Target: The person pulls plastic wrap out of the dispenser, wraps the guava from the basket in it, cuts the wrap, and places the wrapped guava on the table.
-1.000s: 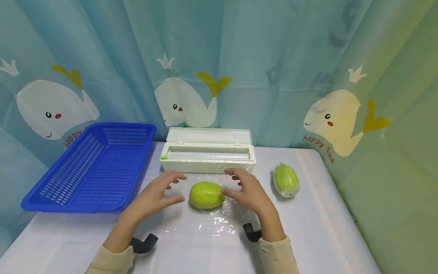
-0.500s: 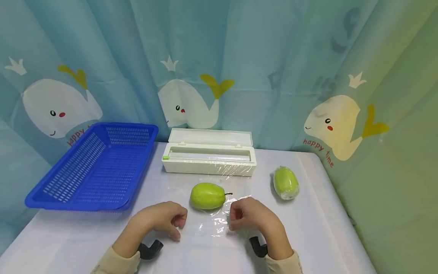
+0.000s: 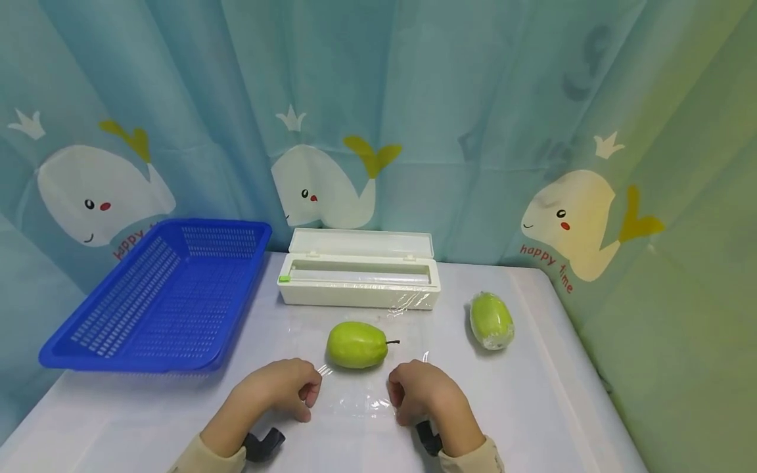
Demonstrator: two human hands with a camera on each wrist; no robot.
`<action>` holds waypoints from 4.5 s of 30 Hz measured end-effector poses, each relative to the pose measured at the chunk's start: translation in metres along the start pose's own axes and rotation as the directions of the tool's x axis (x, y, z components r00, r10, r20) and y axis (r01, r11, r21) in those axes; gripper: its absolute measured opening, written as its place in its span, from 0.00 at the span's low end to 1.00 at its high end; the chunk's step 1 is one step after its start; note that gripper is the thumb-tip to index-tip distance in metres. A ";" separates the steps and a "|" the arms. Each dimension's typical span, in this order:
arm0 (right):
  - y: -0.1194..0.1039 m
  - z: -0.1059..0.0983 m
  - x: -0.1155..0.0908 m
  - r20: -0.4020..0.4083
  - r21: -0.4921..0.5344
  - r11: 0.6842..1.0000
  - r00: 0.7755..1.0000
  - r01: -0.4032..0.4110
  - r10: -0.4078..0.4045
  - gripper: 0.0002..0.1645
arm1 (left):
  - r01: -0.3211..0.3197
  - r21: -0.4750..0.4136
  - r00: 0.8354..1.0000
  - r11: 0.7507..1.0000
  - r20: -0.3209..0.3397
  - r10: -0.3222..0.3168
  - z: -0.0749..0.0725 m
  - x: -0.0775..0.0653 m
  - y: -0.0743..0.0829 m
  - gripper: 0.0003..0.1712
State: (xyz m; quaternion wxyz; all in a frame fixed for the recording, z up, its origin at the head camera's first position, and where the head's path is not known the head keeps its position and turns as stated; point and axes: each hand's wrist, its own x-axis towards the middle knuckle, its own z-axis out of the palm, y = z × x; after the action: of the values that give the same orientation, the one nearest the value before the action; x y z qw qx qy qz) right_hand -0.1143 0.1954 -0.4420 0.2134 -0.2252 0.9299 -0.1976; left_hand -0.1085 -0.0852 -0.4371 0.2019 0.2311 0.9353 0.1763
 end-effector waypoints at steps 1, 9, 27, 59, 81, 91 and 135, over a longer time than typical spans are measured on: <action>0.001 -0.001 0.001 0.000 -0.001 1.000 1.000 0.010 -0.010 0.17 | 0.002 -0.008 1.000 1.000 0.000 -0.002 -0.001 0.000 0.000 0.18; 0.009 -0.009 0.000 0.016 0.077 0.994 0.997 0.079 -0.081 0.12 | -0.052 -0.035 0.999 0.998 -0.009 0.052 -0.002 0.001 -0.007 0.14; 0.023 -0.019 -0.002 -0.144 0.237 0.936 0.962 0.260 -0.231 0.12 | -0.042 0.059 0.996 0.997 -0.076 0.047 0.007 0.001 -0.002 0.24; 0.015 -0.026 -0.008 -0.161 0.061 0.957 0.949 0.285 -0.272 0.15 | -0.152 0.041 0.956 0.987 -0.249 0.158 -0.021 -0.007 -0.008 0.15; 0.029 -0.014 0.022 -0.532 0.023 0.946 0.805 0.325 -0.263 0.18 | -0.233 0.088 0.799 0.968 -0.550 0.242 -0.011 0.024 -0.017 0.15; 0.027 -0.007 0.031 -0.625 0.002 0.956 0.746 0.293 -0.228 0.15 | -0.265 0.141 0.789 0.954 -0.537 0.298 -0.001 0.033 -0.007 0.36; -0.016 -0.012 0.020 -0.630 -0.142 0.954 0.719 0.265 -0.294 0.16 | -0.142 -0.205 0.816 0.968 -0.578 -0.003 -0.008 0.068 0.029 0.11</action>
State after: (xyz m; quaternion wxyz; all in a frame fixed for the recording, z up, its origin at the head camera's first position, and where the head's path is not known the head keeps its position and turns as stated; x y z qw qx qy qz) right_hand -0.1307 0.1757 -0.4304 -0.1558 -0.2856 0.9053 -0.2733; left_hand -0.1567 -0.0285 -0.4385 -0.0691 0.1757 0.9152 0.3561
